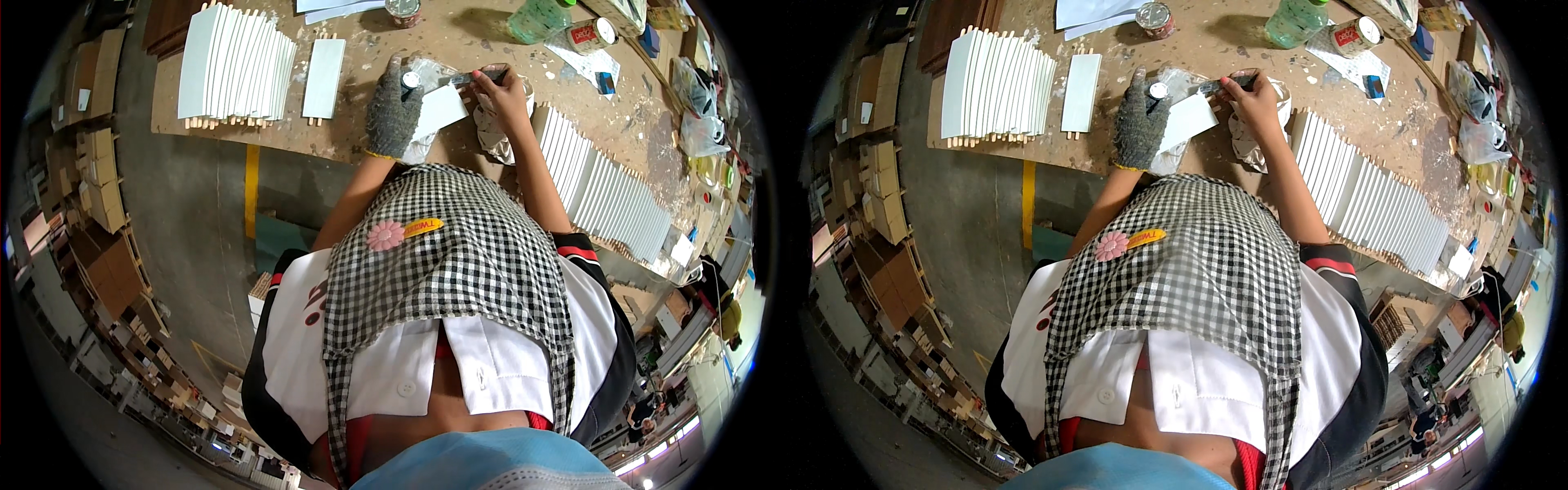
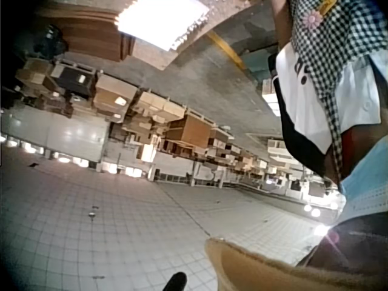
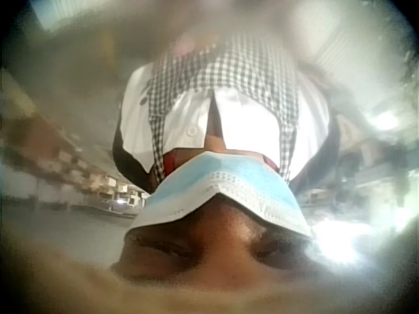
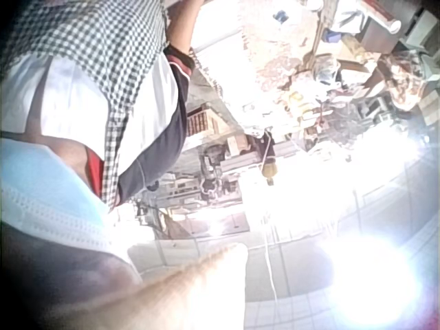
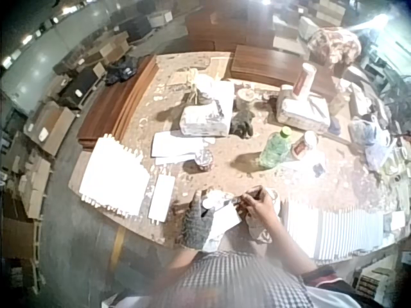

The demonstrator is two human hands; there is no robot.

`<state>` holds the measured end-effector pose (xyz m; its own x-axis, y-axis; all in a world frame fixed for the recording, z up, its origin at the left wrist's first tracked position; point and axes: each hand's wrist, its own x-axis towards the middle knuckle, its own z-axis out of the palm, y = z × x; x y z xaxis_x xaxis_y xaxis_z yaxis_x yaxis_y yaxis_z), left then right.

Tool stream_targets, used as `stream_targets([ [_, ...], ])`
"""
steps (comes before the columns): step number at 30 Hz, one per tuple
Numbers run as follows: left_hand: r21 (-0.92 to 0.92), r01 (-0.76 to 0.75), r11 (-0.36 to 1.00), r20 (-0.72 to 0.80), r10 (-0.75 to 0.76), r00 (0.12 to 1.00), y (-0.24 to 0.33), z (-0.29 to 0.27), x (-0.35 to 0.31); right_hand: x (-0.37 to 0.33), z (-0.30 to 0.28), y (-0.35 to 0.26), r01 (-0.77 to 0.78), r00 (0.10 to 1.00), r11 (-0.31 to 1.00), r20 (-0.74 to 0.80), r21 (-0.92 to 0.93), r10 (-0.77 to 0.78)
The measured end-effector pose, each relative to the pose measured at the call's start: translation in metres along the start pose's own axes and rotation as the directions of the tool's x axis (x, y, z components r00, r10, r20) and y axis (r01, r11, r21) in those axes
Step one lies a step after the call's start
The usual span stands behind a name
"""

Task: The person applies a white substance to a small wooden board by hand and with a tool, then wipes the surface with a cloth.

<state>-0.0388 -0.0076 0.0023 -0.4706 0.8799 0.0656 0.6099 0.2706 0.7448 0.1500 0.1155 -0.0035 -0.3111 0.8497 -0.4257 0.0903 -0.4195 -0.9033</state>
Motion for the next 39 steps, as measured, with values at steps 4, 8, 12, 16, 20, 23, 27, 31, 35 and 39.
stream_targets([
  [4, -0.002, -0.006, 1.000, 0.005, 0.006, 1.000, 0.001, 0.000, 0.001, 0.004, -0.001, 0.013, 0.044, 0.999, 0.999, 0.023, 0.014, -0.045],
  [8, 0.007, 0.023, 1.000, 0.022, -0.023, 0.999, 0.002, -0.003, 0.000, -0.003, 0.002, -0.001, 0.022, 1.000, 1.000, -0.012, -0.009, -0.022],
  [12, -0.015, 0.011, 1.000, 0.005, -0.010, 1.000, 0.005, -0.002, 0.000, 0.002, -0.001, 0.009, 0.055, 0.998, 0.998, -0.002, 0.027, -0.055],
  [16, 0.008, 0.005, 1.000, -0.003, -0.005, 1.000, 0.001, 0.000, 0.001, 0.000, 0.001, 0.006, 0.062, 0.998, 0.998, -0.010, -0.009, -0.062],
  [20, -0.067, 0.014, 0.998, 0.022, -0.013, 1.000, 0.005, -0.005, -0.002, -0.004, -0.003, -0.006, 0.068, 0.998, 0.995, -0.014, 0.070, -0.067],
  [23, -0.201, 0.075, 0.977, 0.040, -0.069, 0.997, 0.011, -0.012, 0.002, -0.021, 0.011, -0.022, 0.124, 0.988, 0.980, 0.068, 0.153, -0.135],
  [27, -0.221, 0.047, 0.974, 0.063, -0.033, 0.997, 0.030, -0.027, 0.007, -0.042, 0.030, -0.028, 0.358, 0.917, 0.923, 0.131, 0.142, -0.376],
  [31, -0.313, 0.054, 0.948, 0.125, -0.015, 0.992, 0.027, -0.024, 0.011, -0.053, 0.027, -0.029, 0.636, 0.770, 0.707, 0.305, -0.309, -0.560],
  [35, -0.313, 0.022, 0.950, 0.064, -0.002, 0.998, 0.014, -0.026, 0.011, -0.059, 0.010, -0.039, 0.802, 0.567, 0.337, 0.450, -0.494, -0.690],
  [39, -0.301, 0.004, 0.954, 0.093, 0.025, 0.995, 0.012, -0.027, 0.020, -0.056, 0.010, -0.033, 0.346, 0.938, 0.937, 0.001, -0.041, -0.346],
])
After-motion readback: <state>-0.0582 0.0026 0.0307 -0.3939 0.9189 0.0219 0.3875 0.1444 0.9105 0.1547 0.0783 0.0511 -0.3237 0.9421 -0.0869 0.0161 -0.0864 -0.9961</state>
